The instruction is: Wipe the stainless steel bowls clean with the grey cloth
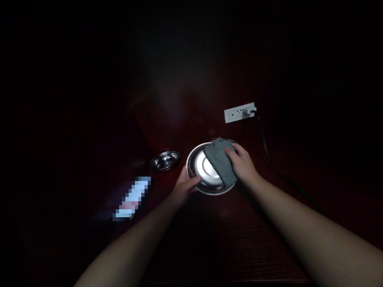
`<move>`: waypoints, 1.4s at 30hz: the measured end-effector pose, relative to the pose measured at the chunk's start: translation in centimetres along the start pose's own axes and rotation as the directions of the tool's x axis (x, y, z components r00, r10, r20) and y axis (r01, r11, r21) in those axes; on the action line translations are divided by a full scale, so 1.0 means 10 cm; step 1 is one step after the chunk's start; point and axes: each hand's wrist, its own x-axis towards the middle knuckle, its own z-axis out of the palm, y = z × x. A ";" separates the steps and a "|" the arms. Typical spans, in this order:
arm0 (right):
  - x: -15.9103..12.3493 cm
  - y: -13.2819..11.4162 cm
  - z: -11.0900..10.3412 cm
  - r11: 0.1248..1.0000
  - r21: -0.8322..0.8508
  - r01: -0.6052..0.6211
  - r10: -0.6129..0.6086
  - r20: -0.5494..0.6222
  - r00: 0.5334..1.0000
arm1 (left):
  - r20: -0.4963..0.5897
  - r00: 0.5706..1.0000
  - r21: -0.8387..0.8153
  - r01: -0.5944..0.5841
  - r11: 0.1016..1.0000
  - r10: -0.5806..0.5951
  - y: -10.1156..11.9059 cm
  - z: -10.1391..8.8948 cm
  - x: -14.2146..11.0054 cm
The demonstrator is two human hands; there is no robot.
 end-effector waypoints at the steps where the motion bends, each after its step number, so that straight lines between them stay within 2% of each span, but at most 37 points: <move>1: 0.00 0.01 0.01 1.000 -0.001 -0.006 0.006 0.010 1.000 | -0.019 1.000 0.008 -0.013 1.000 0.013 -0.01 -0.01 0.01; 17: -0.02 0.02 0.00 0.998 -0.042 0.038 -0.036 0.064 0.997 | -0.090 0.995 -0.002 -0.031 1.000 0.031 0.00 -0.06 0.07; 34: -0.04 0.01 0.01 0.998 -0.037 0.041 -0.039 0.057 0.998 | -0.136 0.991 -0.017 -0.017 1.000 0.014 0.06 -0.02 0.06; 42: -0.07 0.02 0.02 0.995 -0.059 0.075 -0.072 0.055 0.996 | -0.110 0.994 -0.010 -0.022 1.000 0.020 0.05 -0.03 0.07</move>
